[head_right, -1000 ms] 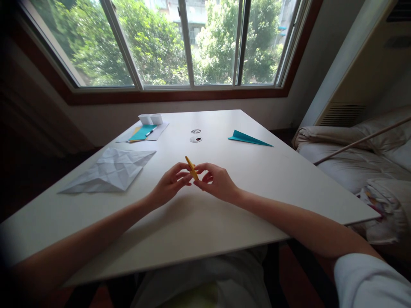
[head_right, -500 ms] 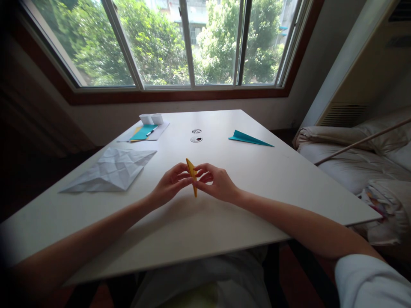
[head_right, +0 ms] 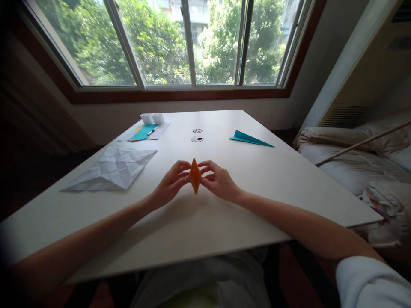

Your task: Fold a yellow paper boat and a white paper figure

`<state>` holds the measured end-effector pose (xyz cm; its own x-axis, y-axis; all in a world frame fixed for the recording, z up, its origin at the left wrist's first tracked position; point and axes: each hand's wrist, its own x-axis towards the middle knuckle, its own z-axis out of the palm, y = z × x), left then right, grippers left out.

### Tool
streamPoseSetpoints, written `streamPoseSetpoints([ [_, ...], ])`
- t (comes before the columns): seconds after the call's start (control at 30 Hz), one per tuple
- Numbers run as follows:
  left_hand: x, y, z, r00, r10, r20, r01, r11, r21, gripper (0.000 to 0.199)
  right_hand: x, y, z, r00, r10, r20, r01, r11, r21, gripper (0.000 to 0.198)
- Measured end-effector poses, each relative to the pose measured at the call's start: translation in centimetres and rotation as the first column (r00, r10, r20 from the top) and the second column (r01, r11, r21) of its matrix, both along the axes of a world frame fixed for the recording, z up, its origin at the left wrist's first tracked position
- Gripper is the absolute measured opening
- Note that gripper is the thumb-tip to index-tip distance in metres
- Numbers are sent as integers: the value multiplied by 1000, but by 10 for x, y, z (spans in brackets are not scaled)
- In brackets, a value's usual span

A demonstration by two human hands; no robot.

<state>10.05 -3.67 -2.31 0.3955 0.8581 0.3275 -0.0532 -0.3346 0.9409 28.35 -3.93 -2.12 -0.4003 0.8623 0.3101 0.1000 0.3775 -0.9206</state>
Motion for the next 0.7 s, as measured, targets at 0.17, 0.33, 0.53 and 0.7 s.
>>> streamPoseSetpoints([
  [0.17, -1, -3, 4, 1000, 23, -21, -23, 1000, -16, 21, -2, 5, 1, 981, -31, -193, -1, 987, -162, 28],
  [0.33, -3, -3, 12, 999, 39, -17, -41, 986, -161, 21, -2, 8, 2, 945, -90, -316, -18, 946, -324, 17],
  [0.53, -9, 2, 13, 998, -20, 64, 42, 929, -368, 21, 0, 8, 4, 946, -92, -312, -44, 914, -404, 21],
  [0.7, -7, 0, 10, 999, 24, -42, -34, 963, -268, 27, 0, 7, 5, 977, -39, -211, -25, 956, -293, 23],
])
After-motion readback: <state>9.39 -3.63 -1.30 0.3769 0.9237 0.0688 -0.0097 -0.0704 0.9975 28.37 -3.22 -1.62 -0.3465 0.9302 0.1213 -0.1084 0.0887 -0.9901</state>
